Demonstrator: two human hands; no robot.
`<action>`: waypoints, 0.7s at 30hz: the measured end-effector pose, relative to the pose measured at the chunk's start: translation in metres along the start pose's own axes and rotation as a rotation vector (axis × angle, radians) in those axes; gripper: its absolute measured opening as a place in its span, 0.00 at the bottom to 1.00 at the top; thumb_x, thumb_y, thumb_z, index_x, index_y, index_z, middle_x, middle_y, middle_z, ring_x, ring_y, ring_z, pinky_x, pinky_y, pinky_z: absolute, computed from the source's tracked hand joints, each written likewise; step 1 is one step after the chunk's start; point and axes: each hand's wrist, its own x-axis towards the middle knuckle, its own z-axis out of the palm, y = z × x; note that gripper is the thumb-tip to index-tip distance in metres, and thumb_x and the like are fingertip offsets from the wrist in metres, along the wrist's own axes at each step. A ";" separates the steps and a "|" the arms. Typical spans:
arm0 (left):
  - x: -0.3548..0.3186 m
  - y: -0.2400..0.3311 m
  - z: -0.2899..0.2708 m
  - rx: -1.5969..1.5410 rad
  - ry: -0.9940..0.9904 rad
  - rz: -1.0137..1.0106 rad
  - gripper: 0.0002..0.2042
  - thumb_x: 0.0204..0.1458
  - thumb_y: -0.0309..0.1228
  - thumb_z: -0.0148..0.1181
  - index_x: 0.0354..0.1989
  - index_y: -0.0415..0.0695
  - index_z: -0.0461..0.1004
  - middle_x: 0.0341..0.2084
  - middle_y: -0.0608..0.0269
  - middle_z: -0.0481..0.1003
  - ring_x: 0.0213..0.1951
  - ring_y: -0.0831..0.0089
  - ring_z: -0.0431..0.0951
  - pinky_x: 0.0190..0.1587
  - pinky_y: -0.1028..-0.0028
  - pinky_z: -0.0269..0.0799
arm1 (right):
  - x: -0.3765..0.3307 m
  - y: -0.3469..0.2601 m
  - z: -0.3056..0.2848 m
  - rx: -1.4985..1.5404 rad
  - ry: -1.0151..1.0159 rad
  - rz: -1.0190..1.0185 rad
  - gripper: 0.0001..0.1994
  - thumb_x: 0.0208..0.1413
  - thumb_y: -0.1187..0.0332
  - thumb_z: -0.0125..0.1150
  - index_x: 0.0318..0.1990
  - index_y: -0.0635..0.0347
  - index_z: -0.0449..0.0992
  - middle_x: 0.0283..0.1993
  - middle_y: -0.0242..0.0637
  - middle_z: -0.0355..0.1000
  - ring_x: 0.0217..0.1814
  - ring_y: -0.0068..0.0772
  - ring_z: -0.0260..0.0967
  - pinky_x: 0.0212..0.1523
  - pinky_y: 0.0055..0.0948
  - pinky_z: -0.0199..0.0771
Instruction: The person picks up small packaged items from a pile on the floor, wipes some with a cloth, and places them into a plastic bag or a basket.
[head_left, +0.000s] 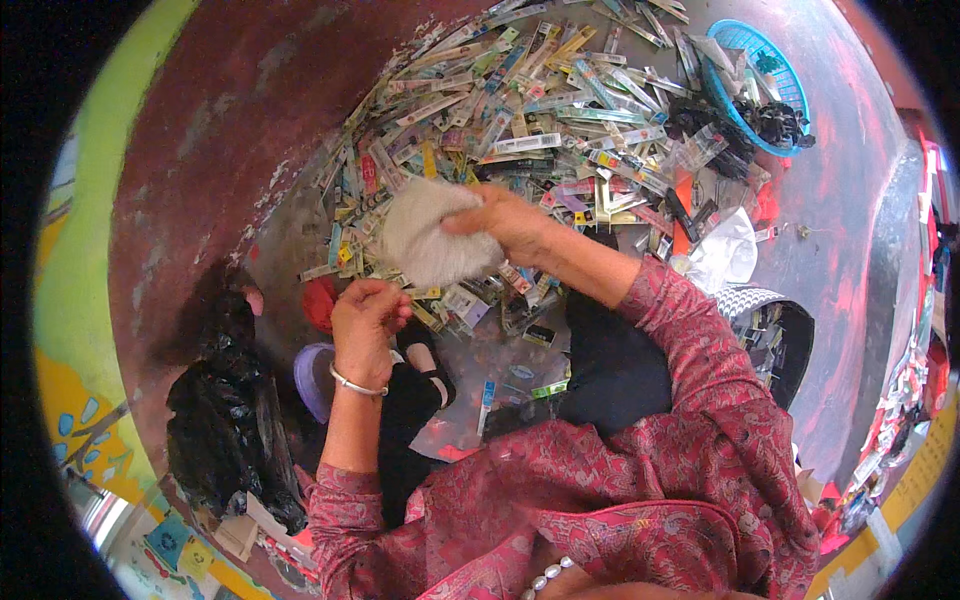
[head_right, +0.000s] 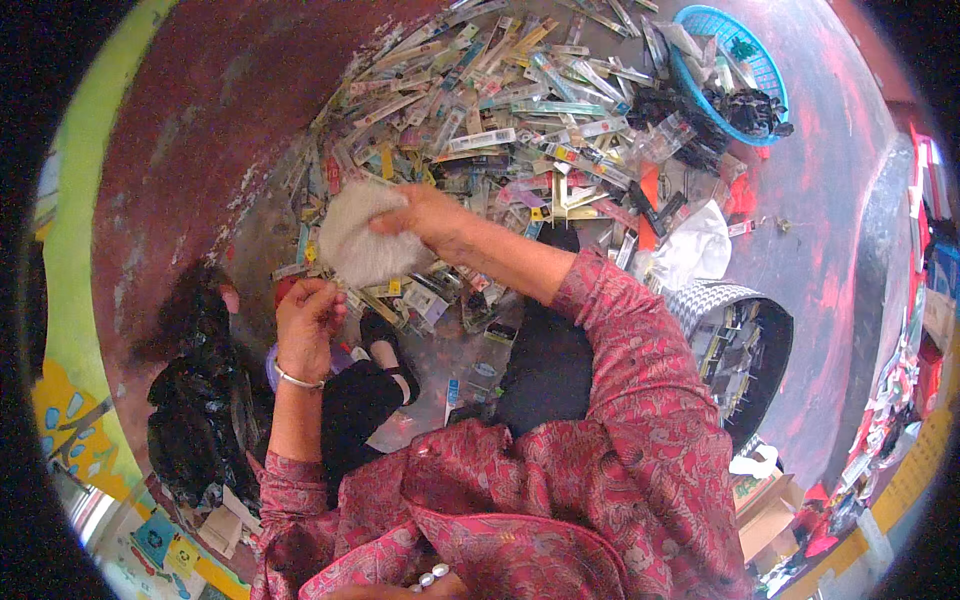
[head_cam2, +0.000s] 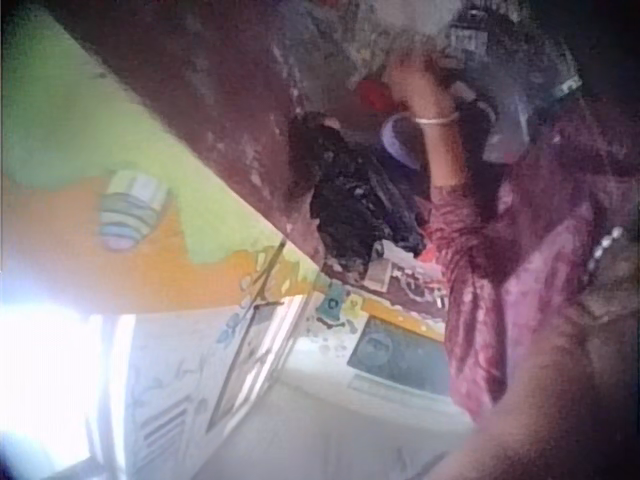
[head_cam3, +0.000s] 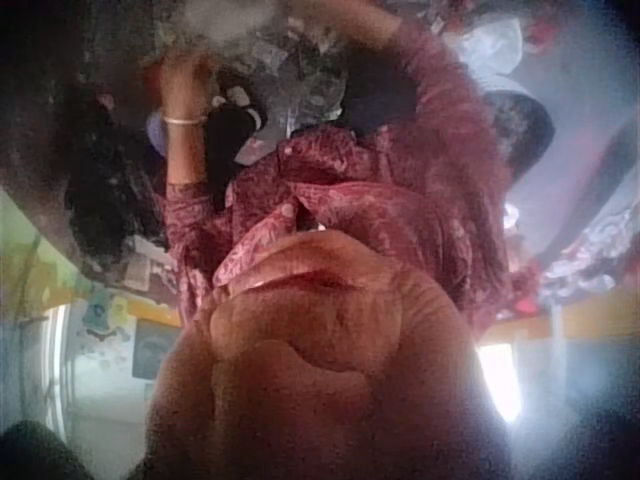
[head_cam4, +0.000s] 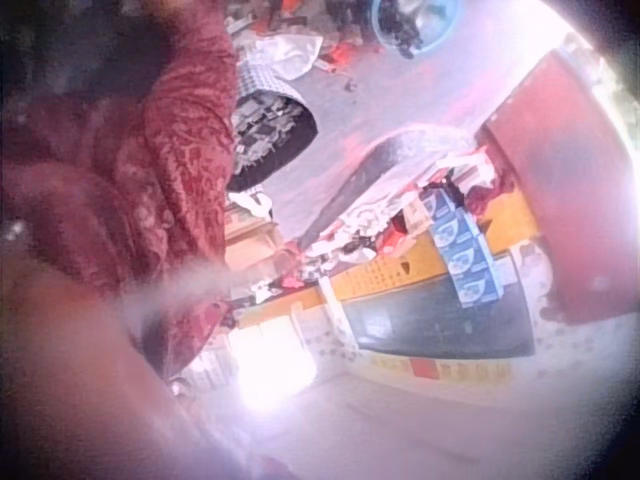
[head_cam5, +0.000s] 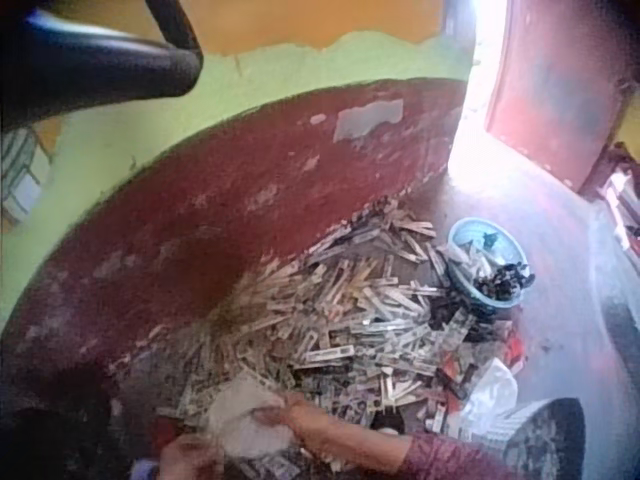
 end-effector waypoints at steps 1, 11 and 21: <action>0.007 -0.007 -0.012 -0.084 -0.004 -0.053 0.21 0.44 0.29 0.58 0.47 0.40 0.62 0.36 0.58 0.71 0.35 0.72 0.73 0.31 0.74 0.70 | 0.001 -0.005 -0.003 0.130 -0.005 -0.053 0.19 0.45 0.78 0.53 0.49 0.65 0.64 0.43 0.38 0.69 0.44 0.29 0.68 0.47 0.29 0.67; -0.004 -0.010 0.018 -0.477 -0.268 -0.030 0.22 0.50 0.35 0.53 0.52 0.42 0.58 0.46 0.62 0.66 0.48 0.70 0.67 0.51 0.66 0.63 | -0.008 0.024 0.028 -0.319 -0.170 0.019 0.18 0.47 0.74 0.55 0.48 0.65 0.65 0.43 0.35 0.68 0.44 0.26 0.65 0.46 0.25 0.64; -0.006 -0.010 0.008 -0.310 -0.227 -0.199 0.18 0.48 0.26 0.52 0.48 0.38 0.62 0.38 0.58 0.71 0.41 0.70 0.72 0.39 0.78 0.70 | 0.012 -0.017 -0.120 -0.987 0.372 -0.167 0.13 0.47 0.65 0.53 0.38 0.64 0.71 0.32 0.37 0.72 0.30 0.33 0.71 0.31 0.30 0.70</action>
